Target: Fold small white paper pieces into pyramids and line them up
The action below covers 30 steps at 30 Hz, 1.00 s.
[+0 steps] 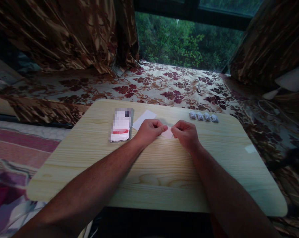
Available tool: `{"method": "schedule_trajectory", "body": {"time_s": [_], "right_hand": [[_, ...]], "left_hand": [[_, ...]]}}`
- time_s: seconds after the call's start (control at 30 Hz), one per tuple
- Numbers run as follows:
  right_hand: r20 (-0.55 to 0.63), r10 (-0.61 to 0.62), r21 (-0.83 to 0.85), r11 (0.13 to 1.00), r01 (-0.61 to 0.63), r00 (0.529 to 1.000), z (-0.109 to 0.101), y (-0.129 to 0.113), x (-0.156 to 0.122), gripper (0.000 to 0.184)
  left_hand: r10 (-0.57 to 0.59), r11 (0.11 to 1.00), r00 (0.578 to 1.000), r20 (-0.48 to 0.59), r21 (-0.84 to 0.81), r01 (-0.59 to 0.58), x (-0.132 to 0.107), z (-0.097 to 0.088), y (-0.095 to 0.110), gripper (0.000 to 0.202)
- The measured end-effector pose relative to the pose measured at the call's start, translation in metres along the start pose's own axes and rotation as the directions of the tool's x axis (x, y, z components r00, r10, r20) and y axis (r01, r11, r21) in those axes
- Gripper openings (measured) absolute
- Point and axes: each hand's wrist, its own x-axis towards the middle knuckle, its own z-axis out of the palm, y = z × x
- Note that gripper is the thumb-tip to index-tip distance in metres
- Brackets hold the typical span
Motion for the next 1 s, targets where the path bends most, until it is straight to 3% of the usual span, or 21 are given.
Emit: {"method": "schedule_trajectory", "body": {"time_s": [0.37, 0.73, 1.0], "right_hand": [[-0.002, 0.042, 0.030, 0.999, -0.042, 0.999, -0.002, 0.000, 0.002, 0.012], [0.016, 0.053, 0.016, 0.998, -0.054, 0.998, -0.001, 0.000, 0.002, 0.014], [0.012, 0.069, 0.024, 0.997, -0.069, 0.998, -0.003, -0.001, 0.003, 0.014]], "left_hand": [[-0.008, 0.997, 0.997, 0.081, 0.074, 0.002, 0.000, -0.005, 0.003, 0.034], [0.027, 0.982, 0.995, 0.096, 0.183, -0.045, 0.004, -0.006, -0.004, 0.029], [0.100, 0.956, 0.982, 0.161, 0.256, -0.139, 0.005, -0.009, -0.008, 0.035]]}}
